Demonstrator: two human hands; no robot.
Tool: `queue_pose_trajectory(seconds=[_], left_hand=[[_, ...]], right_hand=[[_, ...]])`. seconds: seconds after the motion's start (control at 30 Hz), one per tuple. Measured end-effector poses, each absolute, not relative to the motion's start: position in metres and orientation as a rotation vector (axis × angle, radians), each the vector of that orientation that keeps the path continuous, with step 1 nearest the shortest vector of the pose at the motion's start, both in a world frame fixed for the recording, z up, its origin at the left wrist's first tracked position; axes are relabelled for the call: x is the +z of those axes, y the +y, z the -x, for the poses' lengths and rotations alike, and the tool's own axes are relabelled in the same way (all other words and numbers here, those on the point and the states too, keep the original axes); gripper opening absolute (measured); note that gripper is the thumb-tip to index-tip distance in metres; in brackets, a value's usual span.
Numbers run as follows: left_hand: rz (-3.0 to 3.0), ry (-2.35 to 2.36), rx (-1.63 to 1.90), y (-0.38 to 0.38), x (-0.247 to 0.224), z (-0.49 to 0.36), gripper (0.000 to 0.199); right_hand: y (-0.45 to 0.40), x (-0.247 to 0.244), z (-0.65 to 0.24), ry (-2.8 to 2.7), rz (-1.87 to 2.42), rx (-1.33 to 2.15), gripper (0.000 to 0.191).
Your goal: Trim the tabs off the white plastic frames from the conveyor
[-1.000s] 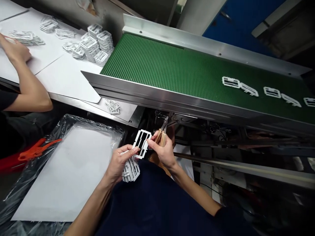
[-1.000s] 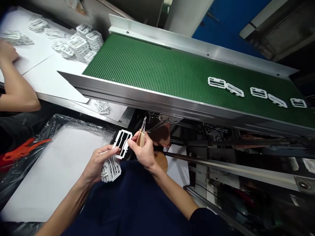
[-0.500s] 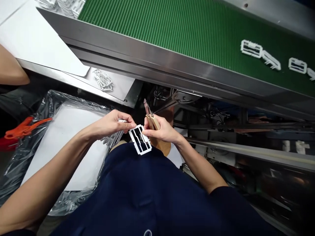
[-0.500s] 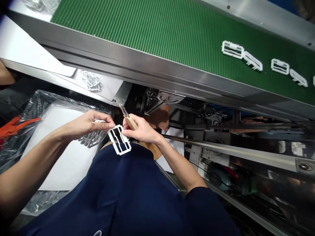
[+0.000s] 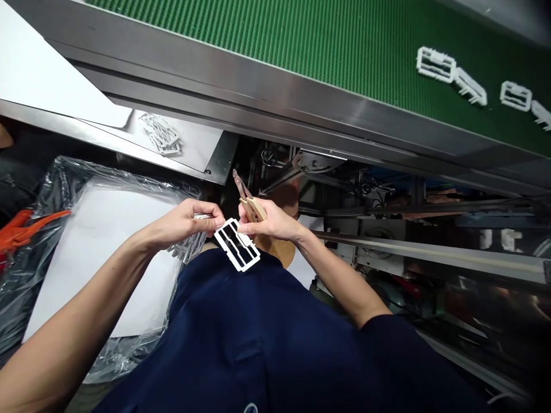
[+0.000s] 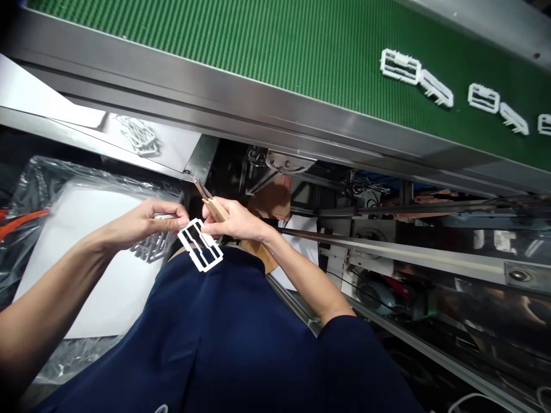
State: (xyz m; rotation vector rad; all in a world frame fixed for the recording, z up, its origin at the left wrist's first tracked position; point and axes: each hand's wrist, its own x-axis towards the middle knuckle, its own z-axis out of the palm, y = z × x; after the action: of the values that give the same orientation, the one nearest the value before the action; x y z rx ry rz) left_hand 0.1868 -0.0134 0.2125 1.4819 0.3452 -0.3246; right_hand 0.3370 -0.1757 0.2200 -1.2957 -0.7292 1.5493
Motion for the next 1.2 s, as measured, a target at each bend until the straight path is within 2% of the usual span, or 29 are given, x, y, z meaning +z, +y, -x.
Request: queue_pose_trajectory(seconds=[0.17,1.2], left_hand=[[-1.483,0.343,-0.337,-0.015,0.212,-0.186,0.022],[-1.457,0.274,-0.275,-0.023,0.208,-0.181,0.025]], right_hand=[[-0.175,0.216,-0.338,-0.72,1.251,1.56,0.031],[-0.183,0.207,-0.33,-0.783,1.227,1.626,0.031]])
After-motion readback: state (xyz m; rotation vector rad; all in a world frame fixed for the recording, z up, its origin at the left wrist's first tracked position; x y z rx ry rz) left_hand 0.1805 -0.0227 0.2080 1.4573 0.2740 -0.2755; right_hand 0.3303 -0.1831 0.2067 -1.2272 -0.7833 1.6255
